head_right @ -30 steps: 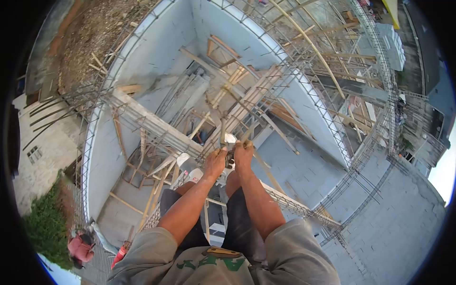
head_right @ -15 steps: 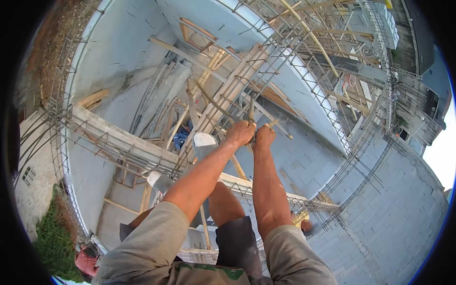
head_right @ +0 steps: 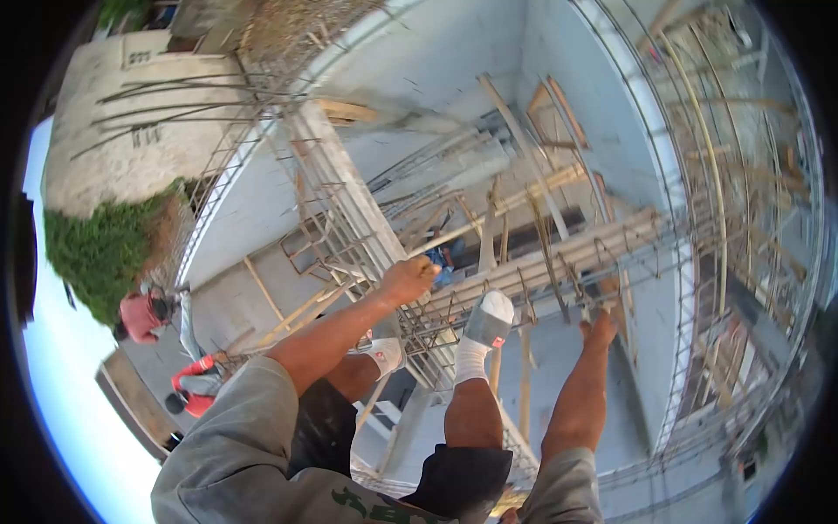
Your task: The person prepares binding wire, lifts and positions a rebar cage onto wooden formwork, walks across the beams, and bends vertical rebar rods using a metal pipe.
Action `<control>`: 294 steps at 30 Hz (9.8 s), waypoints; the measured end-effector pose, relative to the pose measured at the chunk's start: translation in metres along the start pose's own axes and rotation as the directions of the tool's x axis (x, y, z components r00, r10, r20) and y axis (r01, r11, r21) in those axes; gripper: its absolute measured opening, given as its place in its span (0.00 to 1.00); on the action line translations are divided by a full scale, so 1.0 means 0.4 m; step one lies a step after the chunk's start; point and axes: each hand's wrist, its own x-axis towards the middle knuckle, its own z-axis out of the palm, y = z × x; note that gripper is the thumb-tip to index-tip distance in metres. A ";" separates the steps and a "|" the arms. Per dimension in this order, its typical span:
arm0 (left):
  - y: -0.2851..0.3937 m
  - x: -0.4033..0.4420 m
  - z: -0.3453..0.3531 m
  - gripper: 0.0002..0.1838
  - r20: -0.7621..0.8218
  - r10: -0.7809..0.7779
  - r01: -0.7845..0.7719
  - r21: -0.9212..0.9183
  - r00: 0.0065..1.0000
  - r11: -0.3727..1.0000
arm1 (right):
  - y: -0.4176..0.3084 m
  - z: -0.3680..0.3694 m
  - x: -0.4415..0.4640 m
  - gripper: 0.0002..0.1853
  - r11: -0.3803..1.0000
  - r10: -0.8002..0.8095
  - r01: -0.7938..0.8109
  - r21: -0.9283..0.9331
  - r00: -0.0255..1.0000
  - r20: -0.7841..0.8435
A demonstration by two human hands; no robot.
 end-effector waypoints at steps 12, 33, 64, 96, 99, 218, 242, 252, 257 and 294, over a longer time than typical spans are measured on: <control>-0.220 -0.917 -0.301 0.19 -0.167 -0.586 0.484 -0.411 0.793 0.772 | -0.335 -0.525 -0.624 0.13 0.732 0.181 -0.376 0.568 0.911 0.370; -0.256 -1.694 -0.361 0.15 0.639 -0.063 0.347 -0.329 0.766 0.878 | -0.621 -0.936 -1.226 0.13 0.900 -0.422 0.433 -0.038 0.891 0.168; -0.076 -1.784 -0.074 0.18 0.140 -0.145 0.182 -0.922 0.979 0.341 | -0.856 -0.988 -1.037 0.15 0.757 -0.516 0.633 -0.165 0.733 0.443; -0.482 -1.492 -0.457 0.14 -0.412 -0.599 0.076 -0.779 0.687 0.622 | -1.425 -0.981 -0.809 0.17 0.362 -0.773 0.846 -0.391 0.507 0.381; -0.572 -1.439 -0.375 0.13 -0.380 -0.720 0.101 -0.844 0.581 0.527 | -1.841 -0.918 -0.641 0.18 -0.092 -0.996 0.835 -0.542 -0.079 0.048; -1.435 -1.671 0.294 0.15 0.188 -0.977 -0.473 -0.855 0.101 -0.213 | -2.994 0.893 -2.293 0.19 0.194 -0.592 0.964 0.183 -0.034 0.805; -1.442 -1.640 0.368 0.14 0.226 -0.969 -0.487 -0.838 0.103 -0.247 | -3.101 0.907 -2.479 0.36 -0.825 -0.484 0.346 -0.447 -0.841 0.242; -1.376 -1.621 0.408 0.17 0.356 -0.928 -0.444 -0.818 0.108 -0.365 | -3.080 1.091 -2.717 0.45 -0.694 -0.655 0.608 -0.386 -0.312 0.688; -1.319 -1.613 0.460 0.14 0.491 -0.863 -0.560 -0.685 0.117 -0.466 | -3.128 1.231 -2.593 0.38 -0.455 -0.424 0.886 -0.085 -0.132 0.896; -1.386 -1.482 -0.193 0.23 -0.087 -0.727 -0.395 -0.880 0.682 -0.265 | -1.992 -0.097 -1.315 0.10 0.992 -0.036 0.123 -0.022 0.453 0.891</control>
